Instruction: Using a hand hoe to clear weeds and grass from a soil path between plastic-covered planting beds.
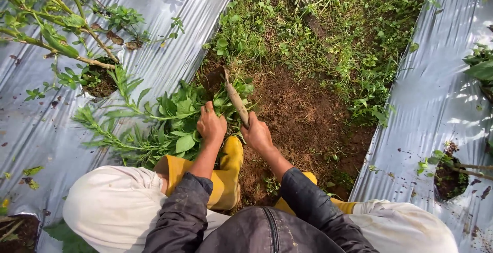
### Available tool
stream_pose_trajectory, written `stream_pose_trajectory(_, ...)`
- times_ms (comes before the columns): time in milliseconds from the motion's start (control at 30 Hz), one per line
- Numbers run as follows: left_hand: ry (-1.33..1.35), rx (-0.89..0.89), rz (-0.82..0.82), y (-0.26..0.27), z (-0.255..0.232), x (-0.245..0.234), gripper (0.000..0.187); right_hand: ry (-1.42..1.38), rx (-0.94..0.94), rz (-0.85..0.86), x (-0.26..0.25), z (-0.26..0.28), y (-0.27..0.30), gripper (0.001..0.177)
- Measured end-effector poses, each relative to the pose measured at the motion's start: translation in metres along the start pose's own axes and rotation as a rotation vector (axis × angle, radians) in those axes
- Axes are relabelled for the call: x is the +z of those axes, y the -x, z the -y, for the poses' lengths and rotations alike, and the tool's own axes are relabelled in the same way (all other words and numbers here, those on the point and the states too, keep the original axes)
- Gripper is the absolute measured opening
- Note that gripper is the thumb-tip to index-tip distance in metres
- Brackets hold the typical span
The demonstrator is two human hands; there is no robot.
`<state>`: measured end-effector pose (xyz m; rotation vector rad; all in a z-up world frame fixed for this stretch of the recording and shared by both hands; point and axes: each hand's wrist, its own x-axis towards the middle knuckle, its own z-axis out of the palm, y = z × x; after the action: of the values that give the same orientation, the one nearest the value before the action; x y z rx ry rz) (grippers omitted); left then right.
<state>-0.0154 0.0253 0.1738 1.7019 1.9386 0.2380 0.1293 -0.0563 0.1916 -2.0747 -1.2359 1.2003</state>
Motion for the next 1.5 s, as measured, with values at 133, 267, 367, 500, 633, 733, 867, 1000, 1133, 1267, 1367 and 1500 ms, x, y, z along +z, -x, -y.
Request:
stream_pose_trajectory(133, 0.01, -0.154, 0.062, -0.017, 0.038, 0.049, 0.062, 0.097, -0.035, 0.014, 0.013, 0.005, 0.008, 0.026)
stream_pose_trajectory(267, 0.073, -0.199, 0.055, -0.028, 0.044, 0.069, 0.06, -0.077, 0.022, -0.038, 0.015, 0.012, 0.02, 0.029)
stream_pose_trajectory(367, 0.023, -0.173, 0.057, -0.025, 0.036, 0.059, 0.061, -0.209, 0.014, -0.081, 0.022, 0.005, 0.025, 0.034)
stream_pose_trajectory(500, 0.053, -0.156, 0.086, -0.009, 0.02, 0.044, 0.057, -0.488, -0.025, -0.116, 0.027, -0.006, 0.036, 0.03)
stream_pose_trajectory(633, 0.044, -0.135, 0.064, -0.02, 0.033, 0.063, 0.06, -0.772, -0.079, -0.075, 0.017, 0.008, 0.042, 0.023)
stream_pose_trajectory(733, 0.039, -0.158, 0.073, -0.035, 0.043, 0.076, 0.058, -1.066, -0.048, -0.113, 0.008, 0.015, 0.038, 0.018)
stream_pose_trajectory(867, -0.096, -0.19, 0.034, -0.051, 0.039, 0.081, 0.065, -0.941, -0.087, -0.376, -0.021, 0.009, 0.034, 0.02)
stream_pose_trajectory(1000, -0.054, -0.131, 0.014, -0.024, 0.003, 0.053, 0.065, -0.844, -0.022, -0.601, -0.029, -0.021, 0.024, 0.022)
stream_pose_trajectory(1133, -0.131, -0.015, -0.067, 0.024, -0.07, 0.023, 0.093, -0.865, 0.067, -0.614, -0.044, -0.032, 0.046, 0.019)
stream_pose_trajectory(1267, -0.124, 0.163, -0.007, 0.054, -0.131, 0.017, 0.086, -0.89, 0.168, -0.68, -0.044, -0.059, 0.051, 0.022)
stream_pose_trajectory(1367, -0.099, 0.297, 0.028, 0.043, -0.151, 0.047, 0.043, -0.938, 0.224, -0.689, -0.053, -0.066, 0.057, 0.023)
stream_pose_trajectory(1500, -0.054, 0.572, 0.084, 0.023, -0.194, 0.071, 0.021, -1.075, 0.237, -0.717, -0.079, -0.054, 0.075, 0.022)
